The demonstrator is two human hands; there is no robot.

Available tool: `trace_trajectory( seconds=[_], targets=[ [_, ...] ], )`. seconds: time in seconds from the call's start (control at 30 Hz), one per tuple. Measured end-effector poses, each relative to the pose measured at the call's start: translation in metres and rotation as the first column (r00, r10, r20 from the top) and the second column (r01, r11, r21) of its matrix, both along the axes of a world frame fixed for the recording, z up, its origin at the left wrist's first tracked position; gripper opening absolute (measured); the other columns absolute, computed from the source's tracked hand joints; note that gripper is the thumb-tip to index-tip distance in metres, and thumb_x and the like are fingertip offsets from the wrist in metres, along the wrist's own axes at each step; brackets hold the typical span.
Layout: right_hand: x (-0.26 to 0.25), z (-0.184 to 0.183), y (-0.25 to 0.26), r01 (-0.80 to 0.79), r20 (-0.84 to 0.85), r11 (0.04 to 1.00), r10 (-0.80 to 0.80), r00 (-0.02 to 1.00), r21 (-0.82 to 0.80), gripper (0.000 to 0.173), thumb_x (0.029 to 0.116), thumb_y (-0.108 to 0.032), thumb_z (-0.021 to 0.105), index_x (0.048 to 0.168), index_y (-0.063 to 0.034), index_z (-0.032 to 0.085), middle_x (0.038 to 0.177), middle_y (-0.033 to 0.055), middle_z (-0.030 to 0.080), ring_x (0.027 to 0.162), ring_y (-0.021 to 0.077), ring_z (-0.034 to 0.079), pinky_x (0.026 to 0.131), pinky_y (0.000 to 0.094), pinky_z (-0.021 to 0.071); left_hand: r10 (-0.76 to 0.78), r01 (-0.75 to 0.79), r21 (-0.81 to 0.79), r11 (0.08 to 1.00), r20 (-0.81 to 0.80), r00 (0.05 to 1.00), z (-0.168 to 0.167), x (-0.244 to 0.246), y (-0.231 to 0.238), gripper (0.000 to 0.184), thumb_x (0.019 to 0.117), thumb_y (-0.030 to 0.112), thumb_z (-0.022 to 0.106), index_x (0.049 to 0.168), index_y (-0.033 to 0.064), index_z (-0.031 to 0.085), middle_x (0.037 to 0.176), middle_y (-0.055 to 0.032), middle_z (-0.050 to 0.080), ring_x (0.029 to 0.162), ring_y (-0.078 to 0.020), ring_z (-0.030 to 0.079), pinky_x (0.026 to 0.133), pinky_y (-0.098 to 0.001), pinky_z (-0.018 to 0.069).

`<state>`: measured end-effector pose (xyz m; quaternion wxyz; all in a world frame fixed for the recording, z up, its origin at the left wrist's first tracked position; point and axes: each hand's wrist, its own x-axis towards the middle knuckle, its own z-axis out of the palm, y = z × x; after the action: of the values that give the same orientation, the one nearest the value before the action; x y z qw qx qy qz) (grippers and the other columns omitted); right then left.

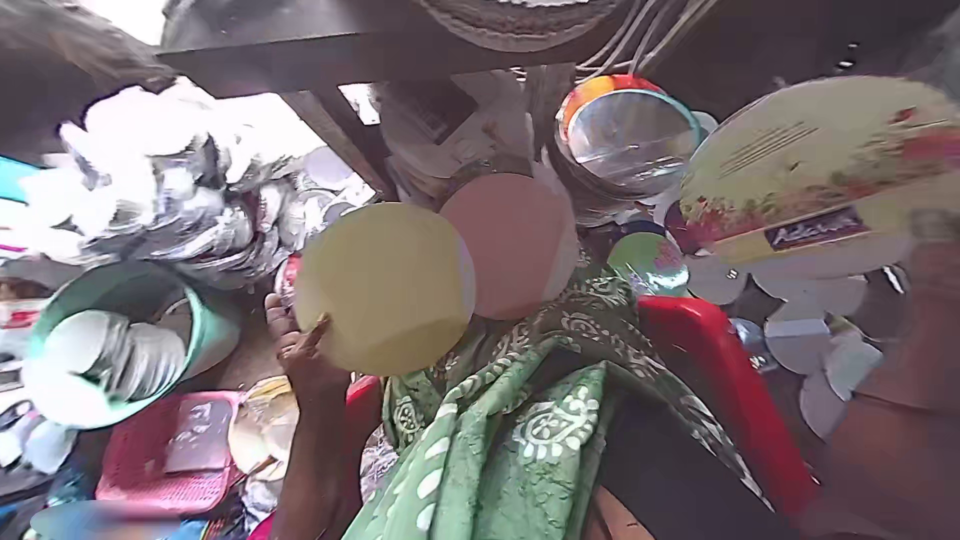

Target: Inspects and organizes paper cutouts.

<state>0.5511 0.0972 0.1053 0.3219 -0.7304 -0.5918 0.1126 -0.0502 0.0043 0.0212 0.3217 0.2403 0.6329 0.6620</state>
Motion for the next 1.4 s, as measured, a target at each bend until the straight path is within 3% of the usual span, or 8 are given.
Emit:
trace_trajectory(
  seconds=[0.17,0.37,0.47,0.7,0.97,1.17,1.3,1.4],
  targets=[
    [0.050,-0.088,0.006,0.219,0.071,0.966,-0.211,0.975,-0.140,0.044,0.1029,-0.009,0.053,0.144,0.0044,0.047,0.138,0.0354,0.054,0.127,0.0546,0.052,0.106,0.0702,0.0383,-0.124,0.146,-0.149,0.978,0.147,0.981,-0.002,0.009,-0.002,0.037,0.1021,0.003,0.035,0.139,0.0074,0.040,0.110,0.0044,0.067,0.094,-0.0036,0.069,0.084,-0.0249,0.0597],
    [0.078,-0.169,0.011,0.400,-0.181,0.863,-0.466,0.866,-0.309,0.051,0.0940,-0.004,0.062,0.143,0.0003,0.049,0.128,0.0285,0.063,0.119,0.0429,0.060,0.099,0.0648,0.0449,-0.233,0.235,0.015,0.972,0.201,0.951,0.005,0.014,-0.014,0.030,0.0938,0.006,0.034,0.104,0.0175,0.060,0.091,0.0086,0.075,0.087,-0.0032,0.072,0.080,-0.0258,0.0610],
    [0.068,-0.175,0.009,0.376,-0.052,0.794,-0.453,0.890,-0.477,0.069,0.0996,-0.020,0.063,0.157,0.0012,0.031,0.148,0.0315,0.048,0.140,0.0446,0.045,0.115,0.0616,0.0315,-0.243,0.222,0.150,0.963,0.140,0.960,0.004,0.016,-0.033,0.010,0.0840,0.021,0.067,0.093,0.0259,0.069,0.088,0.0094,0.076,0.086,-0.0029,0.071,0.078,-0.0262,0.0603],
    [-0.044,-0.089,0.058,-0.138,-0.098,0.960,0.118,0.988,-0.242,0.083,0.0987,-0.033,0.065,0.159,0.0026,0.022,0.155,0.0361,0.034,0.141,0.0527,0.038,0.113,0.0664,0.0324,-0.943,0.809,0.518,0.279,-0.011,0.332,-0.007,0.009,-0.017,0.047,0.0955,0.065,0.048,0.103,0.0258,0.075,0.094,0.0091,0.075,0.099,-0.0090,0.071,0.092,-0.0336,0.0565],
    [-0.251,-0.126,0.062,-0.371,0.065,0.891,0.400,0.914,-0.259,0.116,0.0762,-0.059,0.080,0.159,0.0030,0.026,0.166,0.0278,0.018,0.149,0.0488,0.027,0.106,0.0752,0.0319,-0.983,0.884,0.445,0.144,-0.039,0.180,-0.018,-0.003,-0.015,0.031,0.0986,0.047,0.057,0.116,0.0268,0.074,0.121,0.0029,0.072,0.122,-0.0176,0.063,0.104,-0.0393,0.0501],
    [-0.239,-0.162,0.034,-0.384,0.052,0.909,0.397,0.917,-0.162,0.045,0.1002,-0.031,0.058,0.127,0.0036,0.065,0.152,0.0336,0.042,0.138,0.0537,0.043,0.105,0.0743,0.0328,-0.974,0.896,0.427,0.122,-0.121,0.190,-0.020,-0.005,-0.013,0.035,0.1000,0.050,0.055,0.114,0.0238,0.074,0.128,0.0003,0.069,0.128,-0.0201,0.060,0.109,-0.0394,0.0474],
    [-0.248,-0.148,0.044,-0.310,-0.300,0.937,0.252,0.920,-0.162,0.081,0.0778,-0.025,0.085,0.140,0.0091,0.046,0.147,0.0337,0.044,0.137,0.0431,0.045,0.111,0.0556,0.0410,-0.980,0.898,0.430,0.089,-0.126,0.157,-0.016,0.000,-0.012,0.043,0.0991,0.056,0.052,0.114,0.0209,0.073,0.131,-0.0027,0.067,0.130,-0.0227,0.057,0.109,-0.0409,0.0460],
    [-0.255,-0.126,0.062,-0.259,-0.431,0.891,0.081,0.899,-0.373,0.097,0.0803,-0.018,0.086,0.155,0.0012,0.027,0.138,0.0281,0.055,0.122,0.0319,0.061,0.101,0.0468,0.0512,-0.981,0.898,0.433,0.083,-0.123,0.150,-0.012,0.002,-0.012,0.044,0.0997,0.055,0.052,0.114,0.0199,0.073,0.130,-0.0021,0.068,0.130,-0.0216,0.058,0.109,-0.0402,0.0468]
  ],
)
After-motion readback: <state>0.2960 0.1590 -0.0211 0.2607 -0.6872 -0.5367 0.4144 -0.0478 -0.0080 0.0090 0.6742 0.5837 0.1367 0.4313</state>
